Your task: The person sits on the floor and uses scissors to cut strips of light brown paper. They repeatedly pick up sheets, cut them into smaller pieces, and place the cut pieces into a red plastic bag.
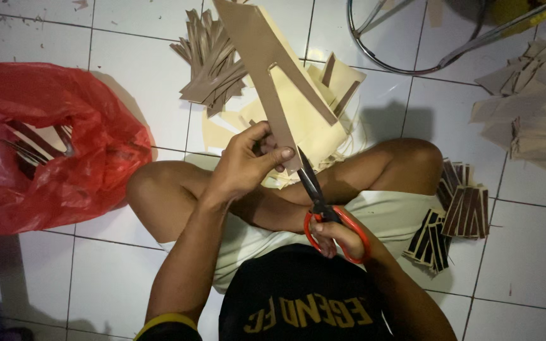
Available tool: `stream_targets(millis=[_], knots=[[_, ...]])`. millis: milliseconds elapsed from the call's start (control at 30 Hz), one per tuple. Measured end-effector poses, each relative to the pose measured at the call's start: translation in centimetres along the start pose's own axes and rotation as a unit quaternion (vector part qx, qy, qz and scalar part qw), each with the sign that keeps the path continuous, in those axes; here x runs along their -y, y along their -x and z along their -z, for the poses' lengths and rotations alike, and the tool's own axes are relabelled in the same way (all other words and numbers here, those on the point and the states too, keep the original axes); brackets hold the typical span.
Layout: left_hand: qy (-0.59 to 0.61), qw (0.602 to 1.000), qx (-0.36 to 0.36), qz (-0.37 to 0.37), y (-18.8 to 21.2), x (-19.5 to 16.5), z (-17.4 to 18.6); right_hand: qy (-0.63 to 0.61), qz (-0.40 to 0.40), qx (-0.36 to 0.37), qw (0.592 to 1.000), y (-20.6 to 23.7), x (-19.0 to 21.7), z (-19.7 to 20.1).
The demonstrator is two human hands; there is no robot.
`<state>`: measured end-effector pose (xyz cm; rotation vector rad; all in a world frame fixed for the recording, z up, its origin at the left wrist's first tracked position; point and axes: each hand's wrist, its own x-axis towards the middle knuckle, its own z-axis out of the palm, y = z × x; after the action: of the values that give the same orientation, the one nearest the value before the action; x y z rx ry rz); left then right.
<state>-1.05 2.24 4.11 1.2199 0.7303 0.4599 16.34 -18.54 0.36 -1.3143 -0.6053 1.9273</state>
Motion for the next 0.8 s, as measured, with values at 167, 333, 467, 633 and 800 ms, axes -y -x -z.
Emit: stream_targets(millis=[167, 333, 467, 633, 800], knots=[[-0.018, 1.0, 0.003, 0.023, 0.1, 0.3, -0.6, 0.025, 0.032, 0.002, 0.999, -0.3, 0.2, -0.1], [-0.08, 0.997, 0.017, 0.016, 0.2, 0.0, -0.6, 0.016, 0.042, -0.008, 0.999, -0.8, 0.2, -0.4], [0.004, 0.999, -0.032, 0.018, -0.2, -0.6, -0.1, 0.011, 0.01, -0.078, 0.997, -0.3, -0.4, -0.8], [0.109, 0.993, -0.044, 0.023, -0.8, -0.5, 0.3, 0.009, 0.024, -0.062, 0.998, -0.1, -0.9, -1.0], [0.086, 0.996, 0.012, 0.002, -0.4, 0.4, -0.3, 0.018, 0.082, -0.004, 0.996, -1.4, 0.2, -0.5]])
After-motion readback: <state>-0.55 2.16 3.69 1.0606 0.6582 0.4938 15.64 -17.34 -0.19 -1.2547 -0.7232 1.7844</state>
